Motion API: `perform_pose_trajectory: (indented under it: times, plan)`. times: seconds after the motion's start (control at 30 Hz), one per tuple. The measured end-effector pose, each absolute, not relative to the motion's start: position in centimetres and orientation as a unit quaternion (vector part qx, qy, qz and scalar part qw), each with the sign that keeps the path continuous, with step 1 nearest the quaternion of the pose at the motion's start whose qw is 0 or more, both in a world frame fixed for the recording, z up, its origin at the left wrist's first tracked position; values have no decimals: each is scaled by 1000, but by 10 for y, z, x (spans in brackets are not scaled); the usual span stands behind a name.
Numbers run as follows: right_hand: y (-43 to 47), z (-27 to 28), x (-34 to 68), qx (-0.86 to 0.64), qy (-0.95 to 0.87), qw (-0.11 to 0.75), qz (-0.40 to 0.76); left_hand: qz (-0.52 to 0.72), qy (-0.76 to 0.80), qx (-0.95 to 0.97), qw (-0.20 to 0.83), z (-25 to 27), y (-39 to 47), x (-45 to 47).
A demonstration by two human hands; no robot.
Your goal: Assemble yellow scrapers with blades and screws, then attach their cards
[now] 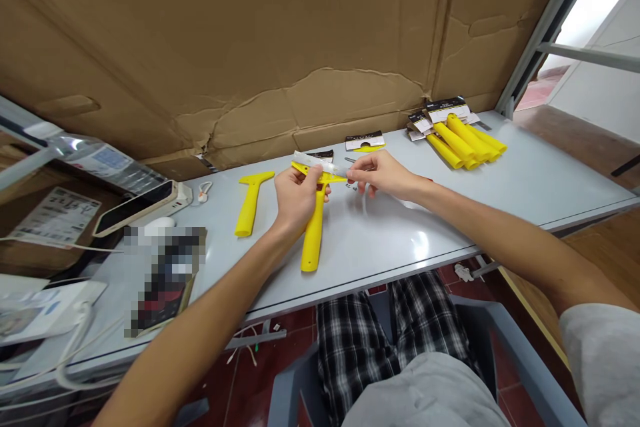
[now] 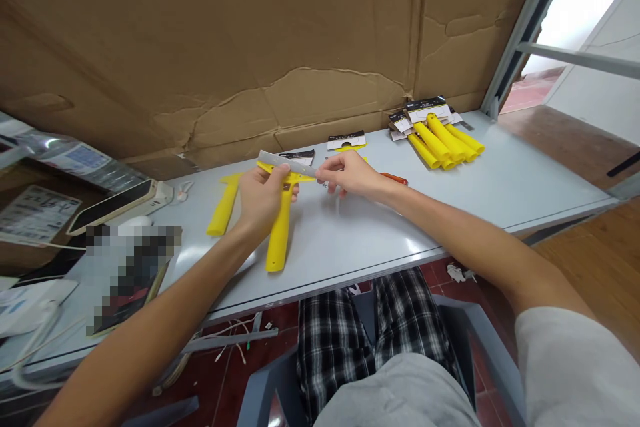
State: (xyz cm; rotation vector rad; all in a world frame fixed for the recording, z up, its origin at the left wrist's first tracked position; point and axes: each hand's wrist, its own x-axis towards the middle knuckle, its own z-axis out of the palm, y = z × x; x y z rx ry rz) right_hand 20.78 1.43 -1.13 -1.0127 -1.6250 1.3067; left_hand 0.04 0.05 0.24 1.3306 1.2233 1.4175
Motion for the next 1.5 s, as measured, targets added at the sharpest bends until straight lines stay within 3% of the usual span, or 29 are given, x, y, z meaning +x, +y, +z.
perform_pose_trajectory:
  times: [0.77,1.13,1.5]
  plan:
    - [-7,-5,184,-470,-523,504,502,583,485,531,377,8,-6,3]
    - [-5,-3,186,-484,-510,470,534,582,487,530,379,7,-9,5]
    - [-8,-5,181,-450,-496,523,527,590,481,538,363,5,-7,6]
